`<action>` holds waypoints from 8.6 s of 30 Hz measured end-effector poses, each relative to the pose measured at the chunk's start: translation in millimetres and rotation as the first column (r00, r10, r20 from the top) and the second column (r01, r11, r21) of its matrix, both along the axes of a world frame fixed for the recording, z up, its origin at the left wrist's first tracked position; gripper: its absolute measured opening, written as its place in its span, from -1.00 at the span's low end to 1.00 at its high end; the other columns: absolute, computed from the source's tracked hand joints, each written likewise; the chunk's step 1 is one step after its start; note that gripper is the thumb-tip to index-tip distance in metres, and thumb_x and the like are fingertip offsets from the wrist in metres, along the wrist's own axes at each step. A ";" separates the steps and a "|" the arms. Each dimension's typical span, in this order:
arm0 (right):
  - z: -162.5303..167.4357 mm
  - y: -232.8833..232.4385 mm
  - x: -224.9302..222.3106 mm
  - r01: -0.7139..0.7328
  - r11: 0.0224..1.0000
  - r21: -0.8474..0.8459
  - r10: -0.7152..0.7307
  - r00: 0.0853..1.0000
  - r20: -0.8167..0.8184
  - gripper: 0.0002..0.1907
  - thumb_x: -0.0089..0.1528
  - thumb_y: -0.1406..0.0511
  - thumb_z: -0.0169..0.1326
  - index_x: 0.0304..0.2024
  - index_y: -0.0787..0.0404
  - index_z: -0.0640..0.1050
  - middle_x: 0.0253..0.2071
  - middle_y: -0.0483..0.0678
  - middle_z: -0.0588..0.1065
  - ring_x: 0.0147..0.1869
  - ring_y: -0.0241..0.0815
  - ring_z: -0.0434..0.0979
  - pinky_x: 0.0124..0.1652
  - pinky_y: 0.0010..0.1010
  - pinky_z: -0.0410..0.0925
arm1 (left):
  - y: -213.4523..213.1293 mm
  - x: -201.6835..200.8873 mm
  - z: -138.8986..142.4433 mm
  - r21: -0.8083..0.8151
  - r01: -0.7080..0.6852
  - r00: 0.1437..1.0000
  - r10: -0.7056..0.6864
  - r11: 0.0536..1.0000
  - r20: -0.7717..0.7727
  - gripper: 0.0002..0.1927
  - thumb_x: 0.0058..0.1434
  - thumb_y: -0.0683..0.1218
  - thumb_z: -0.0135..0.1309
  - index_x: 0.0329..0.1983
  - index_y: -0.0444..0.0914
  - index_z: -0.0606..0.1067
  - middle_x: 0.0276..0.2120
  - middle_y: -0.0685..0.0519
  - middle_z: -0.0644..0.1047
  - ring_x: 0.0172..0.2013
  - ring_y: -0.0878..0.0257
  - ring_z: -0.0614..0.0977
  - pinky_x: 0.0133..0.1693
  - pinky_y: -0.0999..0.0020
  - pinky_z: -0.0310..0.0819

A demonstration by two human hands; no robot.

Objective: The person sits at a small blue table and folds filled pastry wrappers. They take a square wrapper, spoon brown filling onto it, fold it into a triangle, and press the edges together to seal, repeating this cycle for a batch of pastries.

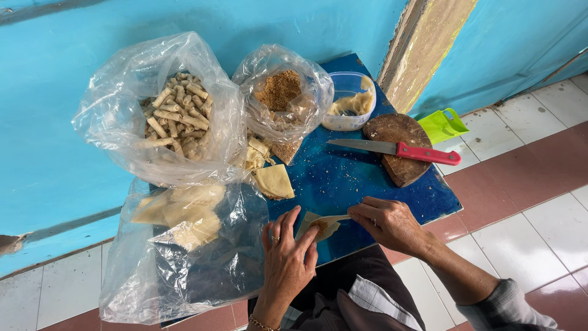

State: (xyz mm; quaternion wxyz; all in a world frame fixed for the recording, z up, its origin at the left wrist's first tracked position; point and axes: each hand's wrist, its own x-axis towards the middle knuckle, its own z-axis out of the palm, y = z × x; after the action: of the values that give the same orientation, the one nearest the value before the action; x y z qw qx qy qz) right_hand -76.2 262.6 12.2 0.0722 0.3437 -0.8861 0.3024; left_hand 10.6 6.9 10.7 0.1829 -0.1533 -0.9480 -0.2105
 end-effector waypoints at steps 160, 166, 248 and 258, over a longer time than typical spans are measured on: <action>7.0 -74.2 23.7 0.047 0.989 0.137 0.019 0.897 -0.443 -0.55 0.09 0.29 0.20 0.07 0.14 0.61 0.06 -0.13 0.56 0.10 -0.12 0.50 -0.03 -0.26 0.32 | -9.5 -47.9 -8.1 0.314 -0.028 0.988 -0.021 0.949 0.151 -0.80 0.31 -0.25 0.05 0.00 -0.31 0.50 -0.20 -0.10 0.52 -0.20 -0.01 0.64 -0.23 0.13 0.56; 11.7 -84.2 -2.9 0.057 0.986 0.158 0.001 0.939 -0.343 -0.62 0.14 0.14 0.21 -0.01 0.08 0.63 -0.02 -0.09 0.57 0.04 -0.06 0.50 -0.08 -0.20 0.31 | -12.9 -45.8 5.7 0.647 -0.043 0.998 0.056 0.761 0.000 -0.78 0.41 -0.22 -0.09 0.05 -0.29 0.50 -0.20 -0.05 0.58 -0.26 0.12 0.68 -0.26 0.26 0.60; 24.2 -133.7 -82.9 -0.302 0.941 -0.149 0.299 0.953 -0.046 -0.80 0.20 0.34 0.24 -0.11 0.08 0.69 -0.01 -0.12 0.67 0.06 -0.17 0.67 0.01 -0.37 0.48 | -45.8 -79.9 -13.4 0.972 -0.221 0.974 -0.031 0.077 0.224 -0.59 0.43 0.05 -0.02 0.16 -0.32 0.52 -0.11 -0.01 0.66 -0.19 0.29 0.70 -0.17 0.43 0.60; 46.7 -128.0 -25.0 -0.058 0.869 -0.491 0.147 0.979 0.144 -0.67 0.11 0.26 0.38 -0.08 0.14 0.66 -0.04 -0.06 0.55 0.01 -0.18 0.55 -0.11 -0.42 0.43 | -31.7 -62.4 -1.3 0.969 -0.172 0.984 -0.017 0.178 0.178 -0.69 0.49 -0.01 0.03 -0.04 -0.40 0.54 -0.24 0.01 0.60 -0.24 0.36 0.62 -0.22 0.40 0.63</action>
State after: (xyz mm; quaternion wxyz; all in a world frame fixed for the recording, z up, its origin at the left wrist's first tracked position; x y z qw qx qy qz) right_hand -101.2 134.6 58.9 0.0609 0.3332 -0.7656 0.5469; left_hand -51.8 -24.8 9.4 0.1784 0.0636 -0.6110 -0.7686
